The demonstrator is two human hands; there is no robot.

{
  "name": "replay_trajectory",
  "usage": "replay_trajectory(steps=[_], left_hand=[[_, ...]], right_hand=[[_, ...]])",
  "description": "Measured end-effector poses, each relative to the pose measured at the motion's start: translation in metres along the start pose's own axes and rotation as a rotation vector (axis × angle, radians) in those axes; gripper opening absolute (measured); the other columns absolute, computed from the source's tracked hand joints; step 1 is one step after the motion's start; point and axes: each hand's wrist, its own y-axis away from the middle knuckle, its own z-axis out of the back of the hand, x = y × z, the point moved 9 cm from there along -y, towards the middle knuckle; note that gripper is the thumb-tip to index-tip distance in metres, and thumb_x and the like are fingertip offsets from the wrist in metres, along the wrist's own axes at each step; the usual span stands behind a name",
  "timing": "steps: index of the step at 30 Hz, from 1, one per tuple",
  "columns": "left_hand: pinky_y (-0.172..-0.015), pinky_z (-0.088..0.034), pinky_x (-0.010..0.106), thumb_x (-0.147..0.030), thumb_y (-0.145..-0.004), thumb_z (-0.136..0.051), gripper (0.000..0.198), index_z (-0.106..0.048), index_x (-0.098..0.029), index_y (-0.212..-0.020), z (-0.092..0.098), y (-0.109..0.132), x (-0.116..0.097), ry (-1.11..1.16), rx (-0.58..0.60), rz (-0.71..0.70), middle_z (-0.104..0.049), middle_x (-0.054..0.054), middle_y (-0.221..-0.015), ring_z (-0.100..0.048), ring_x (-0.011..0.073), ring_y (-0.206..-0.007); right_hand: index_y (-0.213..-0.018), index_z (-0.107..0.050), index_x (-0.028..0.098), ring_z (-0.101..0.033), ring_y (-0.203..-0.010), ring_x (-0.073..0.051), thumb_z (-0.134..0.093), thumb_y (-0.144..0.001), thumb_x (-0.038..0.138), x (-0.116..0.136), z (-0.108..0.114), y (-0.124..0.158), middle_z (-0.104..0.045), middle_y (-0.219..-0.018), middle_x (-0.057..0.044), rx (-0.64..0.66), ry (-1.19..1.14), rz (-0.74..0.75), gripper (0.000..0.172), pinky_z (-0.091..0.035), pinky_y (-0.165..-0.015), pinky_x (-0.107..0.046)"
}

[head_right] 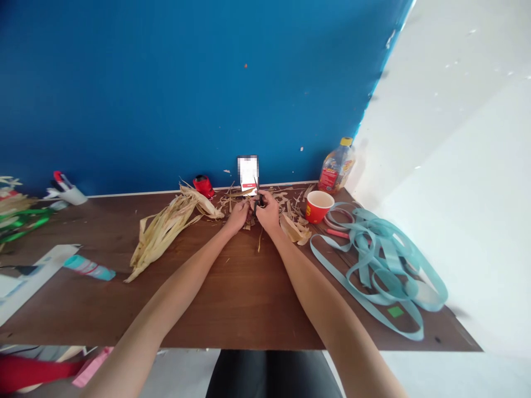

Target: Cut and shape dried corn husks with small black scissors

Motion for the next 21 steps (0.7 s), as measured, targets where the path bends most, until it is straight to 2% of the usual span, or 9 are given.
replay_trajectory(steps=[5,10,15,21], left_hand=[[-0.047,-0.029,0.021,-0.032,-0.092,-0.041,0.026,-0.060,-0.015,-0.091,0.0028,0.0012,-0.0040,-0.021,-0.017,-0.027,-0.042,-0.006,-0.049,-0.035,0.0080,-0.042],[-0.047,-0.029,0.021,-0.036,-0.092,-0.043,0.028,-0.060,-0.014,-0.088,0.0035,0.0000,-0.0022,-0.005,-0.018,-0.028,-0.041,-0.006,-0.048,-0.036,0.0085,-0.041],[-0.044,-0.028,0.021,-0.040,-0.091,-0.045,0.031,-0.054,-0.016,-0.074,0.0045,-0.0001,0.0031,-0.006,-0.026,0.012,-0.043,-0.005,-0.047,-0.037,0.0081,-0.040],[-0.043,-0.028,0.021,-0.038,-0.090,-0.048,0.031,-0.052,-0.016,-0.068,0.0082,0.0026,-0.0009,-0.015,-0.064,-0.004,-0.043,-0.005,-0.045,-0.038,0.0077,-0.038]], right_hand=[[-0.105,-0.064,0.020,-0.069,-0.082,-0.021,-0.071,-0.068,0.027,0.0009,-0.0036,0.0011,-0.073,-0.086,-0.005,0.040,-0.038,-0.014,0.039,-0.056,-0.077,-0.036],[-0.101,-0.064,0.020,-0.070,-0.079,-0.021,-0.072,-0.067,0.030,-0.0035,-0.0050,0.0009,-0.073,-0.084,-0.005,0.055,-0.076,-0.051,0.037,-0.057,-0.073,-0.035],[-0.099,-0.062,0.019,-0.069,-0.075,-0.019,-0.071,-0.068,0.032,-0.0057,-0.0016,-0.0005,-0.073,-0.084,-0.005,0.015,-0.118,-0.070,0.035,-0.057,-0.069,-0.032],[-0.097,-0.061,0.019,-0.069,-0.075,-0.019,-0.072,-0.068,0.032,-0.0079,-0.0032,-0.0010,-0.073,-0.084,-0.005,0.027,-0.130,-0.061,0.034,-0.057,-0.065,-0.031]])
